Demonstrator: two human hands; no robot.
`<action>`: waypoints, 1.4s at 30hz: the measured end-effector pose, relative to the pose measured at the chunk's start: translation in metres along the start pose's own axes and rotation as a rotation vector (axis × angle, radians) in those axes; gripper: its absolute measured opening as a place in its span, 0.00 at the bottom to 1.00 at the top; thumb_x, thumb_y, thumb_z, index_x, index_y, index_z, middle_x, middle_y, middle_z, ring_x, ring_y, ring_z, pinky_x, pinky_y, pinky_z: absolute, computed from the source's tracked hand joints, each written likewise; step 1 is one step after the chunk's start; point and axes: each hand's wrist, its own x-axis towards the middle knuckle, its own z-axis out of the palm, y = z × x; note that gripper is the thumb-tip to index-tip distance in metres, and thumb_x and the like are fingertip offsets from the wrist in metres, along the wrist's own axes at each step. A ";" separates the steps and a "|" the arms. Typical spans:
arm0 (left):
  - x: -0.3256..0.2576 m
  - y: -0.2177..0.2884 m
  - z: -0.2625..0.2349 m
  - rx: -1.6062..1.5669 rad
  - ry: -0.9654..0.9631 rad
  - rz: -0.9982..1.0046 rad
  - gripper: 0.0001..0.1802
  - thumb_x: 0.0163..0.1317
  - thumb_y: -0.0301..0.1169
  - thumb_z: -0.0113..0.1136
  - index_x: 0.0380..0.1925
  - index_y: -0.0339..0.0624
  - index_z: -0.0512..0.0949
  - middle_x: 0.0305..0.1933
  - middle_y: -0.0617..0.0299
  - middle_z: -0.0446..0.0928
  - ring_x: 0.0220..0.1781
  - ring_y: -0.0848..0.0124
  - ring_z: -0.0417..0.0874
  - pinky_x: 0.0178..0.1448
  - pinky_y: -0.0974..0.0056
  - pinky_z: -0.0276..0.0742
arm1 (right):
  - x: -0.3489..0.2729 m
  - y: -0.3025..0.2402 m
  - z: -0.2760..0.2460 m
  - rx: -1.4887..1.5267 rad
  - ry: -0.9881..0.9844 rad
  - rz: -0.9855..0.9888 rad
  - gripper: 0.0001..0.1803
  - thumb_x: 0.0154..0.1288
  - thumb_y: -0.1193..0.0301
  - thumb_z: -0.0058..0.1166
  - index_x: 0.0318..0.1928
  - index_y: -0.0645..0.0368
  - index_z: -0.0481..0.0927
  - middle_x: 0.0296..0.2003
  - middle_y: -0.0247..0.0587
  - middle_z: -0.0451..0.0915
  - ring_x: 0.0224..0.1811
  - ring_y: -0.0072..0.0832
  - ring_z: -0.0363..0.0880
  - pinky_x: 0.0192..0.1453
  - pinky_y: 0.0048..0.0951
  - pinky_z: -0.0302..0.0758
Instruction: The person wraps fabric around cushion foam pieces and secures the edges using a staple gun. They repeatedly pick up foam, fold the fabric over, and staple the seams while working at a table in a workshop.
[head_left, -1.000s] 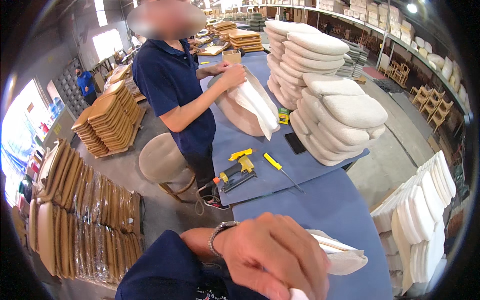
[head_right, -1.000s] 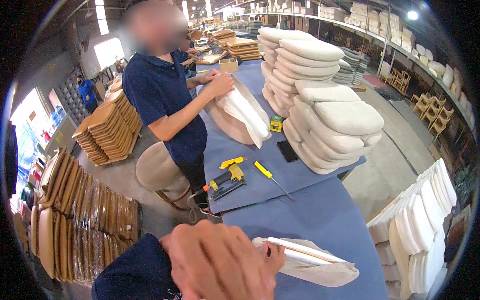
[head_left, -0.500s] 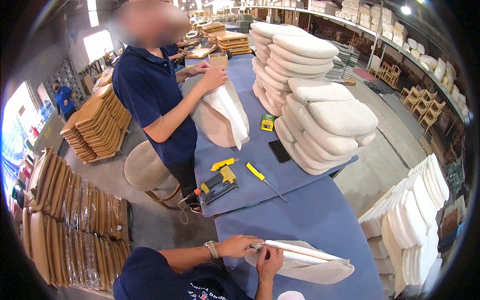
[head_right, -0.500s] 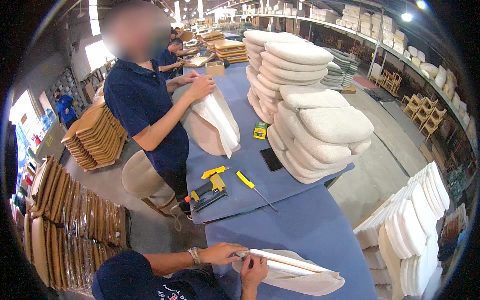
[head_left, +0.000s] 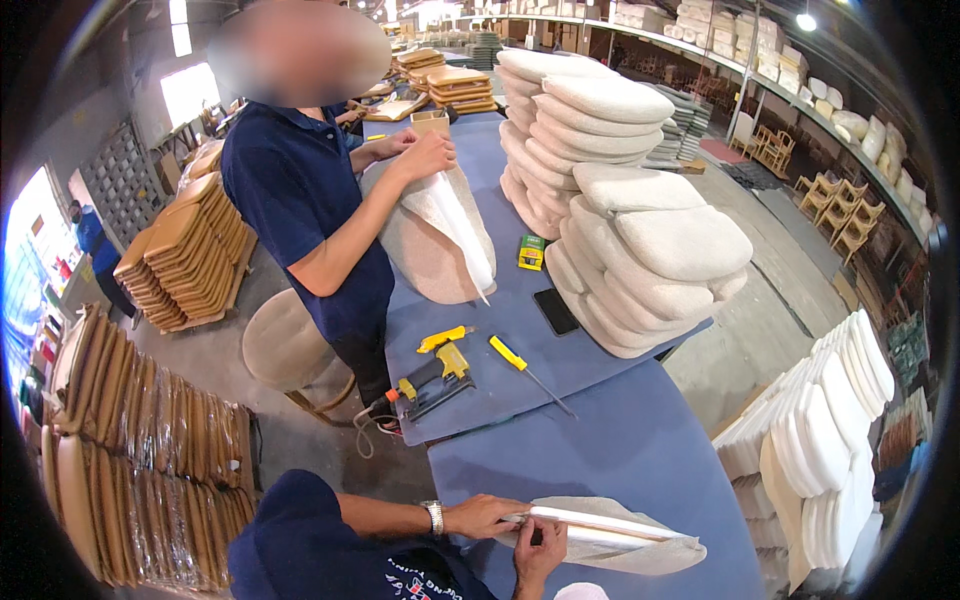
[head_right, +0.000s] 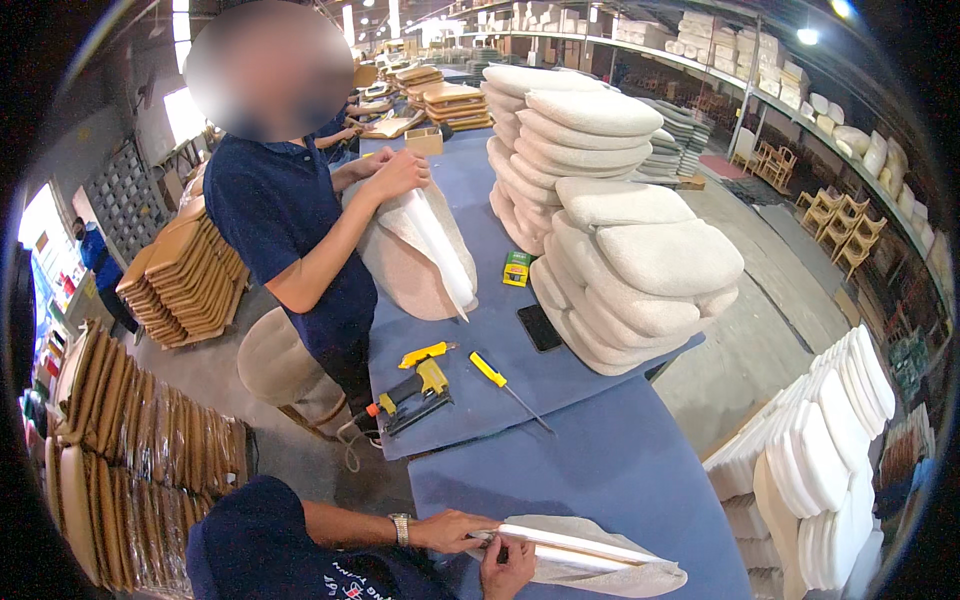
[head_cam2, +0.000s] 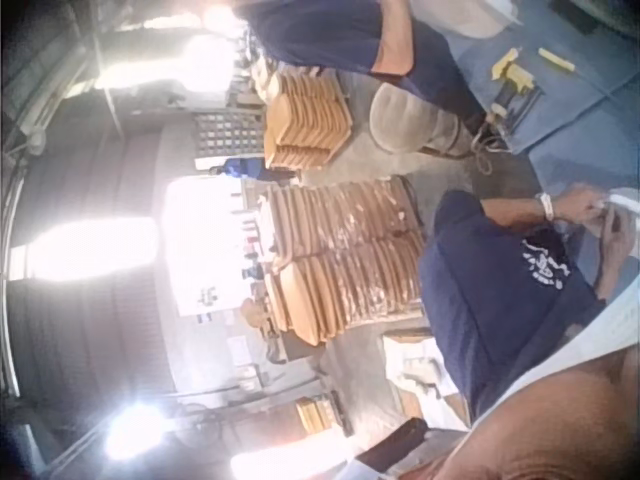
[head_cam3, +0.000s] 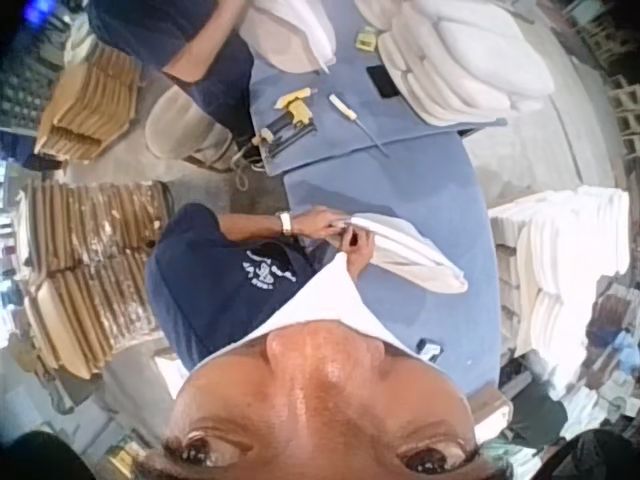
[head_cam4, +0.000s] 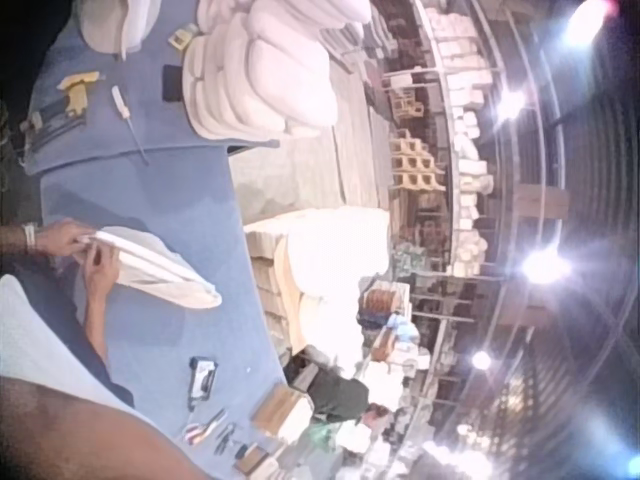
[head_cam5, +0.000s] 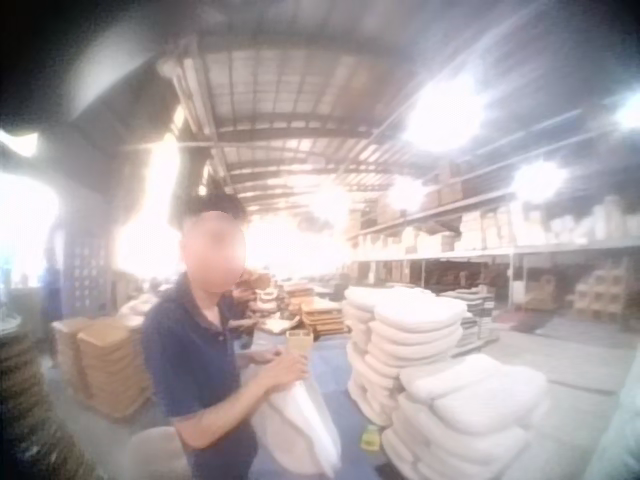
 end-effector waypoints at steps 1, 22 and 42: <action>-0.002 0.007 0.000 0.006 -0.017 -0.013 0.31 0.74 0.37 0.56 0.75 0.47 0.66 0.73 0.47 0.72 0.69 0.50 0.78 0.69 0.50 0.77 | -0.002 -0.002 -0.008 0.051 -0.043 0.036 0.03 0.63 0.76 0.63 0.37 0.60 0.86 0.37 0.48 0.81 0.38 0.43 0.83 0.42 0.39 0.80; -0.087 0.072 0.107 0.046 0.183 -0.101 0.34 0.73 0.38 0.58 0.78 0.54 0.62 0.79 0.63 0.66 0.67 0.61 0.81 0.69 0.56 0.81 | -0.357 0.285 -0.380 -1.551 -0.025 0.604 0.34 0.66 0.53 0.53 0.62 0.69 0.78 0.58 0.64 0.79 0.58 0.59 0.79 0.58 0.56 0.77; -0.086 0.062 0.110 0.048 0.176 -0.100 0.40 0.70 0.33 0.62 0.79 0.47 0.58 0.81 0.53 0.62 0.74 0.58 0.75 0.69 0.59 0.80 | -0.319 0.266 -0.364 -0.958 0.073 0.861 0.23 0.64 0.57 0.62 0.43 0.69 0.85 0.35 0.60 0.87 0.40 0.58 0.87 0.42 0.53 0.83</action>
